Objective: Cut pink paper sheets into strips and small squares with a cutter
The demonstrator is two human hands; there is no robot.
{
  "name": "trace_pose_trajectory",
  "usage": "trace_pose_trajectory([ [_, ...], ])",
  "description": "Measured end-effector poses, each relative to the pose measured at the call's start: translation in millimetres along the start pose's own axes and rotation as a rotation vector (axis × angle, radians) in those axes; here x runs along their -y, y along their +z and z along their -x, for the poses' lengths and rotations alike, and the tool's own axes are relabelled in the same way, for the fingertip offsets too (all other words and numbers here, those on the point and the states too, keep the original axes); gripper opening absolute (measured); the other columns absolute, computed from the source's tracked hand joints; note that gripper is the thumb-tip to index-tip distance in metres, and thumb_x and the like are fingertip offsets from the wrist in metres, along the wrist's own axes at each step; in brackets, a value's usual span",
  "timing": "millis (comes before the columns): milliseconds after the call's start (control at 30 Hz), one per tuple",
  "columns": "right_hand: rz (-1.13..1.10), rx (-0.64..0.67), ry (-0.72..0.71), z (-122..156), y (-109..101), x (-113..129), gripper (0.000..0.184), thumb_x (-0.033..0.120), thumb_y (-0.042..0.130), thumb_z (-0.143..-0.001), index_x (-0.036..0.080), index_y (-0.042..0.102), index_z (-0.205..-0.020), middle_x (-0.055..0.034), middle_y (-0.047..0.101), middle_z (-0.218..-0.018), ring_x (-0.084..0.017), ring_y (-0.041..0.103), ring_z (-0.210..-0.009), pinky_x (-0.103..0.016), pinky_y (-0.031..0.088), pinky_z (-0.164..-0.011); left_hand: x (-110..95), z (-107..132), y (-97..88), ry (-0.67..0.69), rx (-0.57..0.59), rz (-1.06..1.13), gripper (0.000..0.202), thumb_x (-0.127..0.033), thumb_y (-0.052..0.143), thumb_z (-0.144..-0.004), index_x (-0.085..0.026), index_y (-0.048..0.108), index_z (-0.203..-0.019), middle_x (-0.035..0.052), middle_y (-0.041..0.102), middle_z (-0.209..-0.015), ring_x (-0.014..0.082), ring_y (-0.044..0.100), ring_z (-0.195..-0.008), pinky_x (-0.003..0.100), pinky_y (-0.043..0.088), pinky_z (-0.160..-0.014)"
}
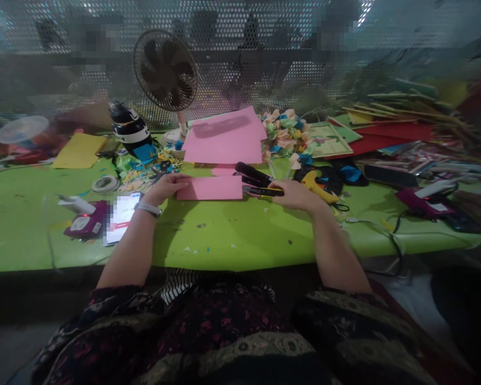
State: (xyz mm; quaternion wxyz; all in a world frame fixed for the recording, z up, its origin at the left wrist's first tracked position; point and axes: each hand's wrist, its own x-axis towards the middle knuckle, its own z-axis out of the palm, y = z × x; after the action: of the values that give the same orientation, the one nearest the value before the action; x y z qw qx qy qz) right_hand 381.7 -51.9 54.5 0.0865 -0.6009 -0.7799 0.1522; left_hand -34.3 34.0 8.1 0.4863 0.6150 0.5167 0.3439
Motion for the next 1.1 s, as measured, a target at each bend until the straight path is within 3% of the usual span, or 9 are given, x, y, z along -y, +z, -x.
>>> trace_pose_trajectory([
  [233, -0.042, 0.006, -0.099, -4, 8, 3, 0.038, 0.041, 0.066, -0.088, 0.022, 0.070, -0.120, -0.0105, 0.076, -0.120, -0.031, 0.071, -0.107, -0.037, 0.052, -0.086, -7, 2, -0.2, 0.009, -0.049, -0.294, 0.033, -0.034, 0.077, -0.074, -0.018, 0.080, -0.102, -0.0043, 0.053, -0.056, 0.0142, 0.047, -0.056, 0.025, 0.035, -0.056],
  [333, -0.037, 0.014, -0.134, -7, 11, -2, 0.034, 0.041, 0.066, -0.090, 0.023, 0.072, -0.118, -0.0104, 0.077, -0.119, -0.032, 0.070, -0.110, -0.039, 0.052, -0.089, -10, 6, 3.1, 0.042, -0.147, -0.542, 0.031, -0.032, 0.071, -0.080, -0.017, 0.081, -0.105, -0.0024, 0.055, -0.059, 0.0179, 0.055, -0.061, 0.028, 0.042, -0.061],
  [400, -0.026, 0.016, -0.147, -9, 12, -5, 0.035, 0.042, 0.066, -0.090, 0.023, 0.072, -0.119, -0.0111, 0.076, -0.121, -0.033, 0.069, -0.111, -0.041, 0.052, -0.091, -14, 10, 8.1, 0.049, -0.205, -0.729, 0.032, -0.033, 0.072, -0.081, -0.018, 0.080, -0.108, 0.0035, 0.068, -0.074, 0.0241, 0.066, -0.078, 0.033, 0.051, -0.075],
  [467, -0.006, 0.018, -0.152, -11, 15, -9, 0.036, 0.043, 0.066, -0.091, 0.023, 0.073, -0.121, -0.0118, 0.075, -0.121, -0.034, 0.068, -0.112, -0.042, 0.052, -0.091, -18, 15, 16.5, 0.099, -0.272, -0.902, 0.036, -0.038, 0.076, -0.081, -0.019, 0.080, -0.112, 0.0122, 0.076, -0.106, 0.0335, 0.069, -0.106, 0.043, 0.053, -0.096],
  [533, 0.014, 0.019, -0.155, -13, 18, -12, 0.038, 0.043, 0.065, -0.092, 0.024, 0.074, -0.123, -0.0116, 0.074, -0.119, -0.034, 0.068, -0.110, -0.043, 0.052, -0.091, -22, 19, 28.8, 0.242, -0.296, -1.006, 0.040, -0.045, 0.074, -0.086, -0.023, 0.078, -0.120, 0.0157, 0.065, -0.144, 0.0398, 0.056, -0.136, 0.056, 0.040, -0.118],
  [633, 0.021, -0.003, -0.159, -16, 22, -15, 0.040, 0.046, 0.065, -0.093, 0.026, 0.075, -0.126, -0.0116, 0.072, -0.118, -0.033, 0.067, -0.110, -0.043, 0.052, -0.092, -23, 19, 51.2, 0.460, -0.055, -1.018, 0.044, -0.048, 0.052, -0.104, -0.029, 0.068, -0.141, 0.0055, 0.036, -0.172, 0.0321, 0.026, -0.161, 0.056, 0.014, -0.132],
  [767, 0.013, -0.030, -0.185, -16, 26, -17, 0.041, 0.048, 0.065, -0.094, 0.028, 0.076, -0.128, -0.0124, 0.068, -0.120, -0.033, 0.065, -0.111, -0.045, 0.052, -0.094, -13, 13, 73.1, 0.421, 0.288, -1.020, 0.059, -0.052, 0.034, -0.110, -0.029, 0.041, -0.164, 0.0048, 0.024, -0.177, 0.0266, 0.016, -0.165, 0.051, 0.009, -0.133],
  [867, 0.008, -0.034, -0.223, -17, 28, -19, 0.038, 0.047, 0.066, -0.094, 0.030, 0.078, -0.127, -0.0116, 0.068, -0.117, -0.034, 0.063, -0.112, -0.048, 0.052, -0.097, -5, 9, 77.1, 0.377, 0.352, -1.030, 0.063, -0.052, 0.030, -0.111, -0.025, 0.032, -0.168, 0.0079, 0.021, -0.177, 0.0270, 0.017, -0.164, 0.051, 0.009, -0.133],
  [1100, -0.026, -0.028, -0.236, -17, 30, -14, 0.039, 0.042, 0.066, -0.095, 0.031, 0.077, -0.131, -0.0121, 0.067, -0.116, -0.033, 0.062, -0.111, -0.048, 0.051, -0.097, -7, 11, 76.1, 0.371, 0.358, -1.021, 0.065, -0.054, 0.030, -0.110, -0.026, 0.030, -0.169, 0.0067, 0.019, -0.177, 0.0272, 0.016, -0.164, 0.050, 0.008, -0.133],
])
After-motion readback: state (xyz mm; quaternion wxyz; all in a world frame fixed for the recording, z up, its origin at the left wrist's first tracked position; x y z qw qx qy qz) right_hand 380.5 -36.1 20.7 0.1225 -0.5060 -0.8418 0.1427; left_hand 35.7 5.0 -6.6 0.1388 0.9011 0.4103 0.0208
